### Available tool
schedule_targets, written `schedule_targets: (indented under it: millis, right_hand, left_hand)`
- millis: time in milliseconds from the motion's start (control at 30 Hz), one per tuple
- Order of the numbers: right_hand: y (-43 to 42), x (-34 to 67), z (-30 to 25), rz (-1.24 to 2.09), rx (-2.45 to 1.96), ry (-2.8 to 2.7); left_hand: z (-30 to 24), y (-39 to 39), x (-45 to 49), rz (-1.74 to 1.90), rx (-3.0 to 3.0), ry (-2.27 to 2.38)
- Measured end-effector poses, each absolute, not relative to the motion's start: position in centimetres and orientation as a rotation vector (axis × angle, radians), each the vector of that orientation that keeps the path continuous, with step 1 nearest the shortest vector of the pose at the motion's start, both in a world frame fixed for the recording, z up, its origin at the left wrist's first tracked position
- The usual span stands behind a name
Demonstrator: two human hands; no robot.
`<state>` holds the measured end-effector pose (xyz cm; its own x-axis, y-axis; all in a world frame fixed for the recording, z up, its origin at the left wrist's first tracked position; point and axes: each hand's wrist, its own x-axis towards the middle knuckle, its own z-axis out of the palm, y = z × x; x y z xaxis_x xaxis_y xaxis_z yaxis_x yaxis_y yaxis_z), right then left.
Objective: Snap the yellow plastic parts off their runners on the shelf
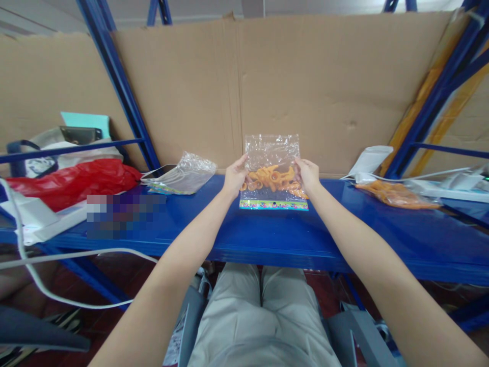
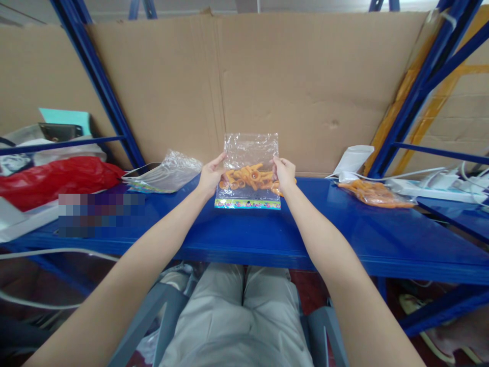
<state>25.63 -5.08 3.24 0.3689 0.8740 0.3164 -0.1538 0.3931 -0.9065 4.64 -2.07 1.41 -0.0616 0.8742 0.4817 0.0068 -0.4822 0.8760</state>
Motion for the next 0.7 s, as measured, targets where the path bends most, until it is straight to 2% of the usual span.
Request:
schedule_targets:
  millis: [100, 233, 333, 467, 700]
  right_hand:
    - [-4.7, 25.7, 3.0, 0.779, -0.919, -0.929]
    - [-4.1, 26.0, 2.9, 0.695, -0.907, -0.866]
    - [-3.9, 26.3, 2.9, 0.652, -0.883, -0.816]
    - [-3.6, 26.4, 2.9, 0.68, -0.838, -0.756]
    - [-2.6, 26.9, 2.8, 0.68, -0.753, -0.636]
  left_hand:
    - [1.0, -1.6, 4.3, 1.753, 1.684, 1.03]
    - [0.6, -2.1, 4.6, 1.826, 2.17, 0.943]
    - [0.1, -3.4, 5.7, 1.652, 2.567, 0.835]
    - [-0.7, -5.1, 7.3, 1.368, 2.909, 0.913]
    - [-1.5, -5.8, 8.1, 1.262, 3.164, 1.083]
